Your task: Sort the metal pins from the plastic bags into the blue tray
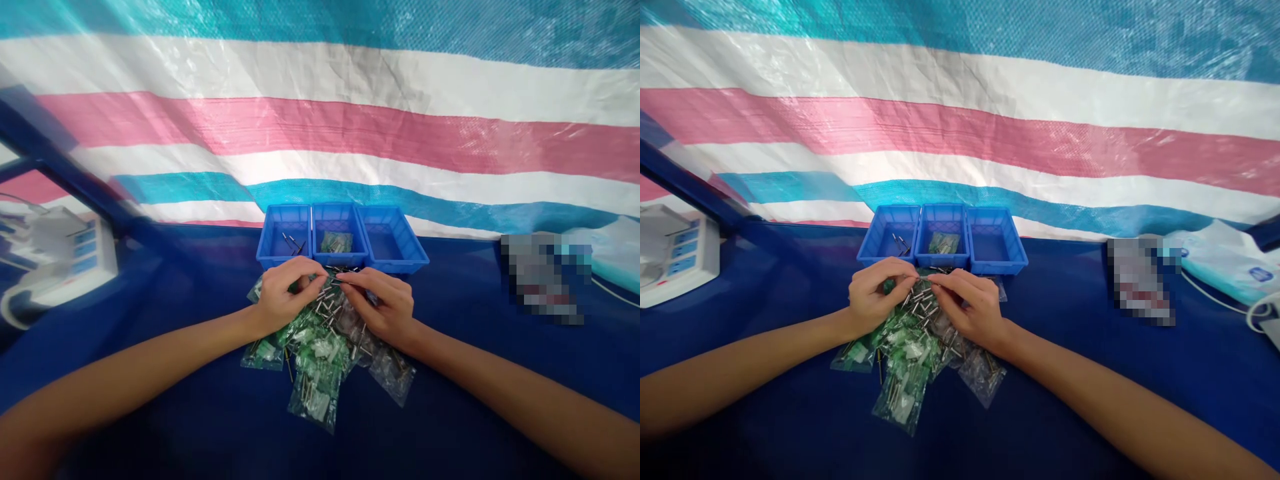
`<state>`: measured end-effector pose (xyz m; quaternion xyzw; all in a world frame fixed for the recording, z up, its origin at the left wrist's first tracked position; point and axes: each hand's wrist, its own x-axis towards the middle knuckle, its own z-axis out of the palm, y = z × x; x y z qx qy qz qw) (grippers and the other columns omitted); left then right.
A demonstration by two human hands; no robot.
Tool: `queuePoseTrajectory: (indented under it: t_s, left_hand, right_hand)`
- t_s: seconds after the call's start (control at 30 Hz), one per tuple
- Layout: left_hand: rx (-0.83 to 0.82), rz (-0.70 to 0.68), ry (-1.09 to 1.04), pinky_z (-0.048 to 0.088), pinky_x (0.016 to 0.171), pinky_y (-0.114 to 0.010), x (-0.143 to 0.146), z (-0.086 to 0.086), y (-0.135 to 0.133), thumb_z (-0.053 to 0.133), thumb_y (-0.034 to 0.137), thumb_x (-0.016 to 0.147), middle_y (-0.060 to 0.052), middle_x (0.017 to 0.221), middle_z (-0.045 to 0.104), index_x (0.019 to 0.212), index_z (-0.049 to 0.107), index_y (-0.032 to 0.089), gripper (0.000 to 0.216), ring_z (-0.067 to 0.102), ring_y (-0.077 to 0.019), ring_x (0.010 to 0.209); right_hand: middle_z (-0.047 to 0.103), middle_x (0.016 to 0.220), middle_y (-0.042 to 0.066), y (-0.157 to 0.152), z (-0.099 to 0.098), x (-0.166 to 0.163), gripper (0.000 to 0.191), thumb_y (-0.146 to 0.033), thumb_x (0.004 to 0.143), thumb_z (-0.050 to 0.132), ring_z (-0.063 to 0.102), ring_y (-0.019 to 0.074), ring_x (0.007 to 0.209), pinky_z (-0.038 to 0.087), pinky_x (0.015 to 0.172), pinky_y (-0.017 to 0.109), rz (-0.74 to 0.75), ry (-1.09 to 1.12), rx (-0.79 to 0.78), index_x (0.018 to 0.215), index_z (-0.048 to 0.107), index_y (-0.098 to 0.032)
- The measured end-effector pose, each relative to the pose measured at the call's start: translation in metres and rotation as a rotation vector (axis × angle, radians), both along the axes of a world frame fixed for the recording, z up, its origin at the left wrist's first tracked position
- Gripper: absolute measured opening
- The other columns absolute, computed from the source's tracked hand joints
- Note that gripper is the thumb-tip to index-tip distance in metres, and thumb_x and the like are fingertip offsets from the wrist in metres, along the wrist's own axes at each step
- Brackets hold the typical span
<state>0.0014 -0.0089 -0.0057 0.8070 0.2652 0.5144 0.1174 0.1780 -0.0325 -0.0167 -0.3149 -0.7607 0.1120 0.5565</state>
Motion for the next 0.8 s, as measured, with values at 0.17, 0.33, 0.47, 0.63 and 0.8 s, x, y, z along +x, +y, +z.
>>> queuePoseTrajectory:
  t_s: [0.17, 0.33, 0.47, 0.63, 0.8]
  left_hand:
    - [0.006, 0.002, -0.002, 0.046, 0.053, -0.020, 0.0003, 0.0004, 0.0000, 0.058, 0.014, 0.081, 0.000, 0.068, 0.063, 0.081, 0.061, 0.016, 0.004, 0.053, -0.0069, 0.053]
    - [0.007, -0.001, -0.007, 0.045, 0.053, -0.020, 0.0003, 0.0005, 0.0001, 0.058, 0.014, 0.082, 0.000, 0.069, 0.063, 0.081, 0.061, 0.016, 0.004, 0.053, -0.0068, 0.054]
    - [0.012, -0.002, 0.003, 0.045, 0.053, -0.020, 0.0000, 0.0000, 0.0011, 0.058, 0.014, 0.082, -0.001, 0.071, 0.063, 0.081, 0.061, 0.016, 0.003, 0.052, -0.0063, 0.054]
    - [0.021, -0.011, 0.000, 0.046, 0.054, -0.020, -0.0006, -0.0009, 0.0022, 0.058, 0.015, 0.082, -0.001, 0.071, 0.064, 0.081, 0.062, 0.016, 0.004, 0.055, -0.0070, 0.056]
    - [0.021, 0.002, 0.002, 0.046, 0.054, -0.019, -0.0006, -0.0007, 0.0017, 0.058, 0.016, 0.082, -0.001, 0.071, 0.065, 0.081, 0.062, 0.016, 0.004, 0.056, -0.0074, 0.057]
  right_hand:
    - [0.058, 0.062, -0.001, -0.0007, -0.0002, 0.0005, 0.020, -0.009, 0.081, 0.056, 0.050, 0.0086, 0.052, 0.041, 0.048, 0.022, 0.014, 0.014, 0.003, 0.097, 0.064, -0.019]
    - [0.058, 0.063, -0.001, -0.0022, -0.0002, 0.0010, 0.021, -0.009, 0.081, 0.055, 0.051, 0.0088, 0.053, 0.042, 0.048, 0.022, 0.010, 0.009, -0.001, 0.098, 0.064, -0.019]
    - [0.060, 0.063, -0.001, -0.0015, -0.0010, 0.0014, 0.021, -0.009, 0.080, 0.057, 0.052, 0.0086, 0.053, 0.042, 0.048, 0.021, 0.002, 0.016, 0.010, 0.098, 0.064, -0.019]
    - [0.061, 0.065, 0.000, -0.0008, -0.0024, 0.0010, 0.022, -0.008, 0.079, 0.058, 0.054, 0.0084, 0.054, 0.043, 0.049, 0.021, -0.002, 0.010, 0.018, 0.098, 0.065, -0.018]
    - [0.062, 0.066, 0.000, -0.0022, -0.0024, 0.0010, 0.022, -0.008, 0.079, 0.059, 0.054, 0.0077, 0.054, 0.043, 0.049, 0.020, -0.011, 0.016, 0.030, 0.097, 0.065, -0.017]
